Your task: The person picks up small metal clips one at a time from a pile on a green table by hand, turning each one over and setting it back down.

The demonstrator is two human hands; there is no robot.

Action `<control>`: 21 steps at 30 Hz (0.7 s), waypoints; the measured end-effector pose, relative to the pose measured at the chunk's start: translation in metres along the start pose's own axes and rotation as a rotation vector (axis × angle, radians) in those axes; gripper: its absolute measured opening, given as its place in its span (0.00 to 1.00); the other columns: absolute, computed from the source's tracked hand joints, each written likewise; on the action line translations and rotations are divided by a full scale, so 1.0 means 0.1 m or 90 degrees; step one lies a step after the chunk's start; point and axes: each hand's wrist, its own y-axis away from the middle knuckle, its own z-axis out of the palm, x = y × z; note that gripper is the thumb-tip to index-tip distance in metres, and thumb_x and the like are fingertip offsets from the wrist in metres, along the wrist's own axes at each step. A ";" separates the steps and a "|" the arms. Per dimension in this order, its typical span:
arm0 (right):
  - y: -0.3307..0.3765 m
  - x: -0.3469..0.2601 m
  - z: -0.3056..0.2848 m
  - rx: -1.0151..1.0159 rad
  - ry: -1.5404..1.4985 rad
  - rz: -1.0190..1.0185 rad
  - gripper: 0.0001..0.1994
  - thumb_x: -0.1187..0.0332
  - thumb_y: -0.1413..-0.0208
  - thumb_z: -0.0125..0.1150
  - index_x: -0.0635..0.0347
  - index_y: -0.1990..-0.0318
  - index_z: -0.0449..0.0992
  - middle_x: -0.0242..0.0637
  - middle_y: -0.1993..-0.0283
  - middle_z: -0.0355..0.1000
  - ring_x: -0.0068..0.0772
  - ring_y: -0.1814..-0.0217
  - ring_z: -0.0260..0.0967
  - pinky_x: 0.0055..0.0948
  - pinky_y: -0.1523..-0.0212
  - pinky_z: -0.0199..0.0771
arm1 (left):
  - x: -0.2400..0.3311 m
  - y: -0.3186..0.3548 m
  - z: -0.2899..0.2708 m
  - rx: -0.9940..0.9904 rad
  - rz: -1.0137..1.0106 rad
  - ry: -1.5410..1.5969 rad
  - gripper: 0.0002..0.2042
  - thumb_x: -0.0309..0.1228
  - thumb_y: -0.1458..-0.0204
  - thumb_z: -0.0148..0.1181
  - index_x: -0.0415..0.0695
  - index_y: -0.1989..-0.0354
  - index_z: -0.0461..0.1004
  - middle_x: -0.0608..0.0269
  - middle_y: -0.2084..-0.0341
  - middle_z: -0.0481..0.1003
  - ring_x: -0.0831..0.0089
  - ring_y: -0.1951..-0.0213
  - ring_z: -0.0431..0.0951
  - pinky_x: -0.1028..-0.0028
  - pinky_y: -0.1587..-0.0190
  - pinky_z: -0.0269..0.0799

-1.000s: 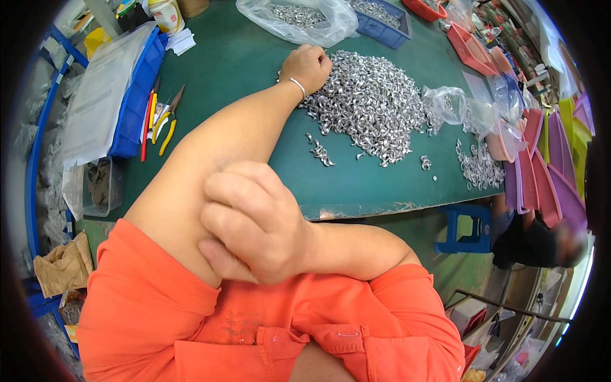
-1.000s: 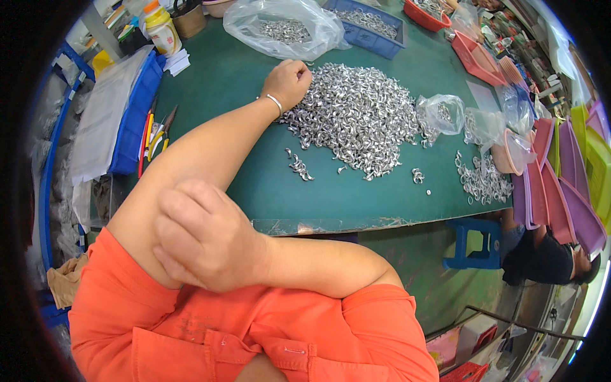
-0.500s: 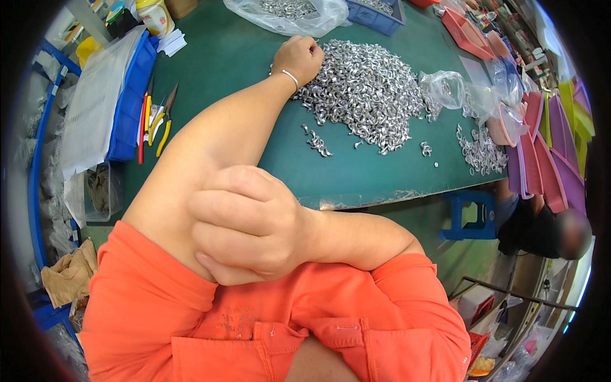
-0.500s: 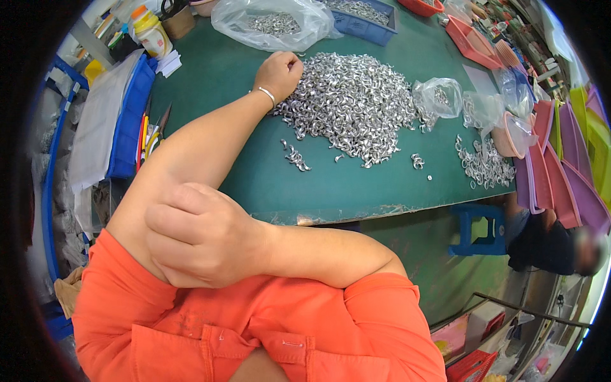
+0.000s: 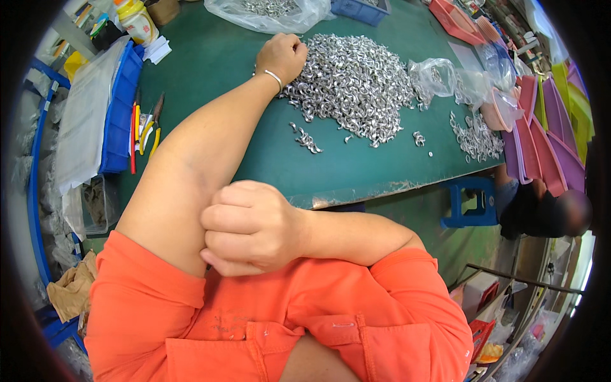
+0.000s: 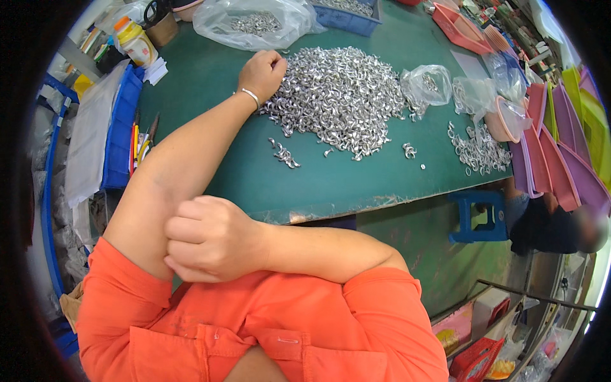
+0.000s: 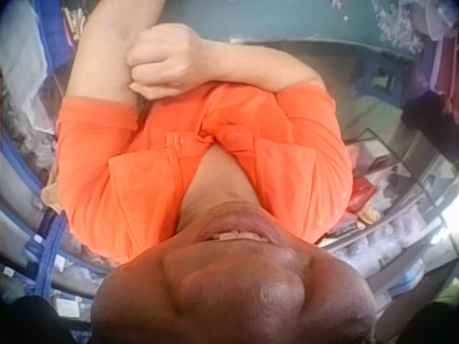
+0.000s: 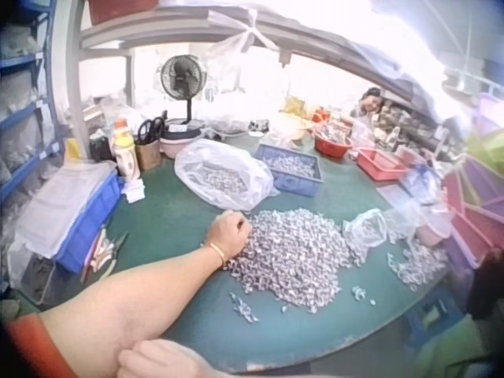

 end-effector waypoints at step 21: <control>0.02 0.00 0.03 -0.043 -0.071 0.067 0.25 0.59 0.58 0.71 0.62 0.53 0.71 0.42 0.54 0.65 0.45 0.55 0.65 0.37 0.58 0.70 | -0.07 0.10 -0.10 0.003 0.055 0.038 0.10 0.35 0.48 0.55 0.42 0.75 0.75 0.54 0.72 0.74 0.54 0.65 0.75 0.60 0.61 0.69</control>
